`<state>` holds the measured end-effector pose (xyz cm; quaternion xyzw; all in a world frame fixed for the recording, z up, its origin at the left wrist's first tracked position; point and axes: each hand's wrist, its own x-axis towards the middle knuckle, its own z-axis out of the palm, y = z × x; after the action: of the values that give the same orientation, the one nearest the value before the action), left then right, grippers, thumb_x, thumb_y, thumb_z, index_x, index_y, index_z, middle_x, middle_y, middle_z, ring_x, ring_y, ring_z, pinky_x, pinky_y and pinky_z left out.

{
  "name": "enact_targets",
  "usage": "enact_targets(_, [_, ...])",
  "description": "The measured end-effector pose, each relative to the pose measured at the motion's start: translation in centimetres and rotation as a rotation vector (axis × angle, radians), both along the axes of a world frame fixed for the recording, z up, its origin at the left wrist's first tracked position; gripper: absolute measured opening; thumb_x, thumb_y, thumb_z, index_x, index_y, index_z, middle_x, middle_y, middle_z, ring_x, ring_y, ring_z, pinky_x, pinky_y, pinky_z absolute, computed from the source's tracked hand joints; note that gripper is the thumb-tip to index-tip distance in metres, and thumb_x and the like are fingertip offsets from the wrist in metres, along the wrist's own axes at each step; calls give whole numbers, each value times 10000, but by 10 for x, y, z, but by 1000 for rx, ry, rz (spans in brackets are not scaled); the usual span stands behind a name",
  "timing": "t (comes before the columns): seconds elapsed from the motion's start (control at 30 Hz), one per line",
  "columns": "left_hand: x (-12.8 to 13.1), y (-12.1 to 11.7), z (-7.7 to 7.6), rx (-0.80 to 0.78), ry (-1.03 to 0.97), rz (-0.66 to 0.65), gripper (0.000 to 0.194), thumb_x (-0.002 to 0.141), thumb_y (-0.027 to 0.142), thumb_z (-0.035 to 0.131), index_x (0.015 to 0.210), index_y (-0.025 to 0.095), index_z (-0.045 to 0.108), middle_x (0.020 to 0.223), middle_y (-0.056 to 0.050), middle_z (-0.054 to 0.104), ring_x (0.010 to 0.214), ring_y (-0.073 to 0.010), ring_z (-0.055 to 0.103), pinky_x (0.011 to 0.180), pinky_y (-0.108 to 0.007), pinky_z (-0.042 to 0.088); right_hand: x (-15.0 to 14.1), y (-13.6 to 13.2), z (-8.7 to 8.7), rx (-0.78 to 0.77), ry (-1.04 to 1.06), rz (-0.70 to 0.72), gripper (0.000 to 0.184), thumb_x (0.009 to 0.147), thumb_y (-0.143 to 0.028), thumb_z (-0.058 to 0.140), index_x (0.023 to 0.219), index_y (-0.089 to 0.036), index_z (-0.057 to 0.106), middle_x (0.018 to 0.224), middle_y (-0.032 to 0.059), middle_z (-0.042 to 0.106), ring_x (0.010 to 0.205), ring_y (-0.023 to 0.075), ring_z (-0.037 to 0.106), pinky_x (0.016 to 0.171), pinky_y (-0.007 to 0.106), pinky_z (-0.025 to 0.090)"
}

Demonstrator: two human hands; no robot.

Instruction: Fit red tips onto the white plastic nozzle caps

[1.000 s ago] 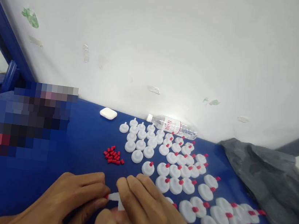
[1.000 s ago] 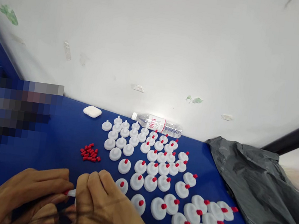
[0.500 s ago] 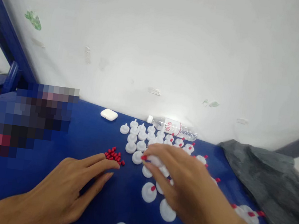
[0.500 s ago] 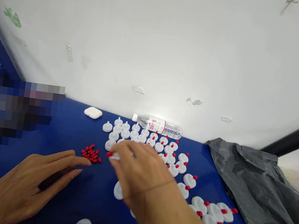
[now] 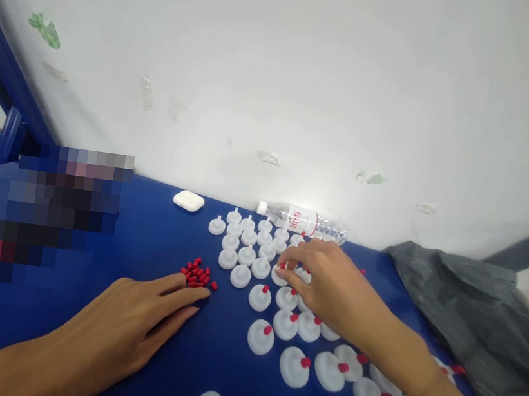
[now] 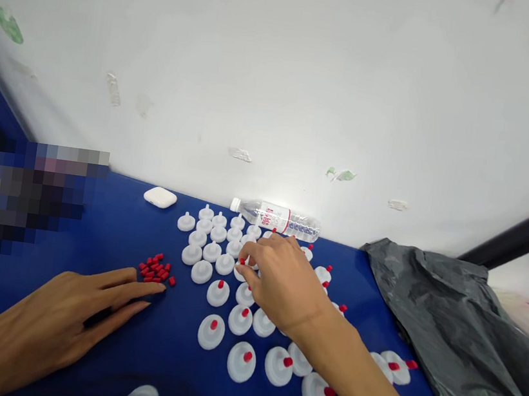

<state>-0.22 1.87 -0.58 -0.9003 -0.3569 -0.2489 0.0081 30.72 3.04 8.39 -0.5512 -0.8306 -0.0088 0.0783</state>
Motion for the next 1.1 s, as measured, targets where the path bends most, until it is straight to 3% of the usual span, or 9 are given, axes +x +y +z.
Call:
enact_targets(0.17, [-1,1,-2,-116,-46,-39,318,1184,385,423,1157,333,736,969,48,786,656,-135,747,599,-270,519,2,1,-1,-22,7,11,48,1023,-250,795,1050,-232,831,917,38,837,928,285,778,826,436,582])
enact_targets(0.37, [3,-6,6,-263,-122,41,226,1139,327,476,1106,323,699,1001,60,768,581,-85,672,566,-235,483,2,-4,-11,8,83,258,256,1155,-371,585,1244,-242,787,1263,60,832,1172,311,733,1044,557,571])
enact_targets(0.57, [4,-13,16,-271,-266,83,137,1077,348,583,1106,340,717,711,122,696,468,-90,574,516,-204,496,4,-3,-17,153,87,334,253,1137,-337,622,1281,-190,770,1253,82,843,1204,314,762,1073,563,597])
enact_targets(0.73, [4,-13,11,-177,-340,-18,136,1108,344,608,1179,354,724,946,94,823,611,-80,714,602,-160,581,-3,-12,-12,322,238,358,138,1055,-272,749,1179,-218,722,1123,43,823,1009,268,789,949,484,647])
enact_targets(0.8, [4,-12,8,-114,-342,-34,201,1139,366,580,1291,373,711,1065,81,842,734,-81,778,732,-153,620,-12,-18,-13,307,255,384,86,1081,-195,659,1151,-229,696,1113,35,797,938,237,779,864,432,662])
enact_targets(0.9, [5,-12,6,-94,-333,-54,270,1167,404,536,1385,404,694,1145,77,841,905,-84,822,852,-142,619,-26,-29,-16,224,208,455,204,1087,-118,549,1192,-233,680,1172,43,781,978,218,778,884,384,670])
enact_targets(1.0, [4,-15,8,-111,-353,-86,267,1170,412,527,1348,404,726,1120,74,850,894,-88,826,814,-143,622,-38,-38,-17,225,141,556,187,1060,-129,594,1203,-208,685,1130,33,797,1007,227,778,933,374,672])
enact_targets(1.1, [3,-20,8,-151,-350,-57,236,1152,397,572,1301,395,756,1129,58,860,889,-110,831,779,-174,622,-44,-44,-16,246,110,579,146,1073,-159,595,1160,-212,699,1049,2,800,934,206,775,860,350,682])
